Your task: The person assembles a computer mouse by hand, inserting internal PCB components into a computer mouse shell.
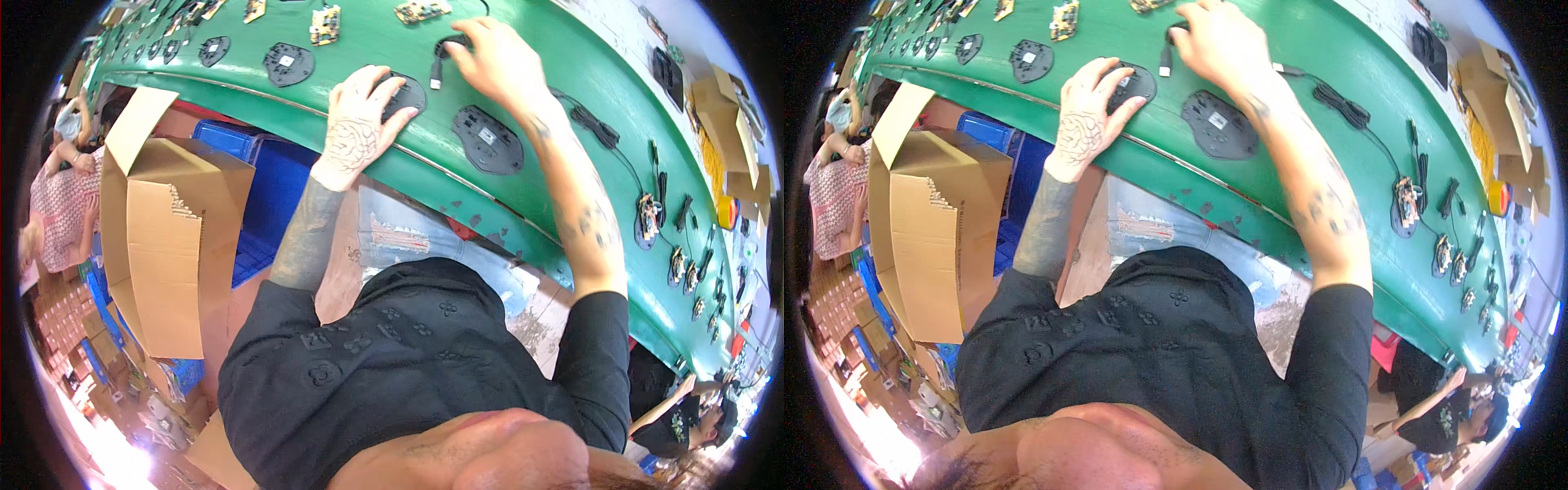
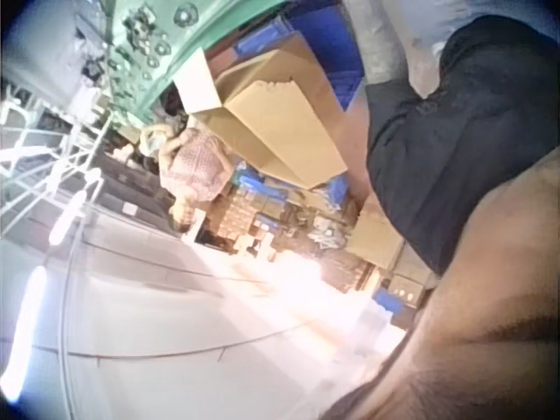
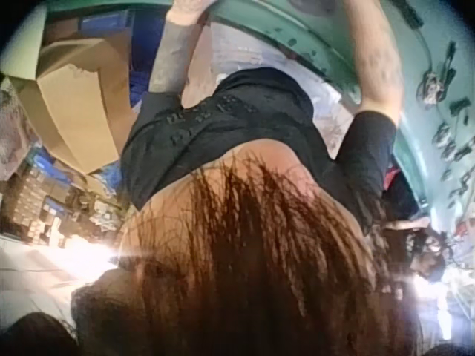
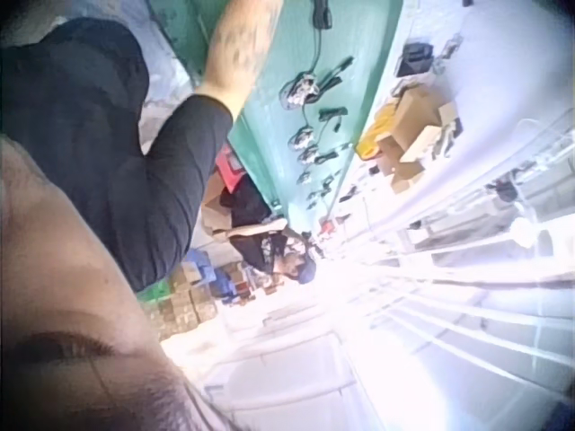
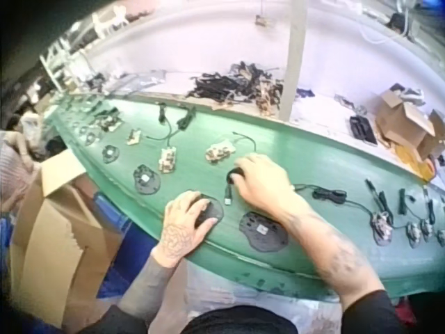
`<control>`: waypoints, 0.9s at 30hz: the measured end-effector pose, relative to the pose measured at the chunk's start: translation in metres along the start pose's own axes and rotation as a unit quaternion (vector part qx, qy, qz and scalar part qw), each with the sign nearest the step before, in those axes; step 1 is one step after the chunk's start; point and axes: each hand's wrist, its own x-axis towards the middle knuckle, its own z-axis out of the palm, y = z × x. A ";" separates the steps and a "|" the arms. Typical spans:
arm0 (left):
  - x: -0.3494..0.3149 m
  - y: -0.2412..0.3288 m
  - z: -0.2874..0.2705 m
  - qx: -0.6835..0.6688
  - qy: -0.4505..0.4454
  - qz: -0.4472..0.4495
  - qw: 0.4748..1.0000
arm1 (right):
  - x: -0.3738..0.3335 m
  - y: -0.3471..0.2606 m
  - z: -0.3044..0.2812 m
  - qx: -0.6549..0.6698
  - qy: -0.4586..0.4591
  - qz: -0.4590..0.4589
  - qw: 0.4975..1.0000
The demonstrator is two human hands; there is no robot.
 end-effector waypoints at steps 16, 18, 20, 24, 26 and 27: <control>0.007 0.086 0.033 -0.206 0.007 0.208 0.956 | -0.006 0.034 -0.067 0.411 0.026 0.180 0.893; 0.021 0.105 0.032 -0.220 -0.131 0.170 0.952 | -0.045 0.055 -0.091 0.437 0.043 0.176 0.881; 0.022 0.121 0.031 -0.203 -0.124 0.177 0.955 | -0.079 0.045 -0.116 0.426 0.059 0.224 0.875; 0.020 0.153 0.030 -0.181 -0.091 0.188 0.961 | -0.146 0.060 -0.131 0.494 0.047 0.243 0.833; 0.025 0.166 0.038 -0.228 -0.050 0.155 0.960 | -0.185 0.101 -0.120 0.512 0.047 0.276 0.812; 0.028 0.173 0.038 -0.234 -0.002 0.146 0.961 | -0.203 0.107 -0.118 0.514 0.053 0.290 0.806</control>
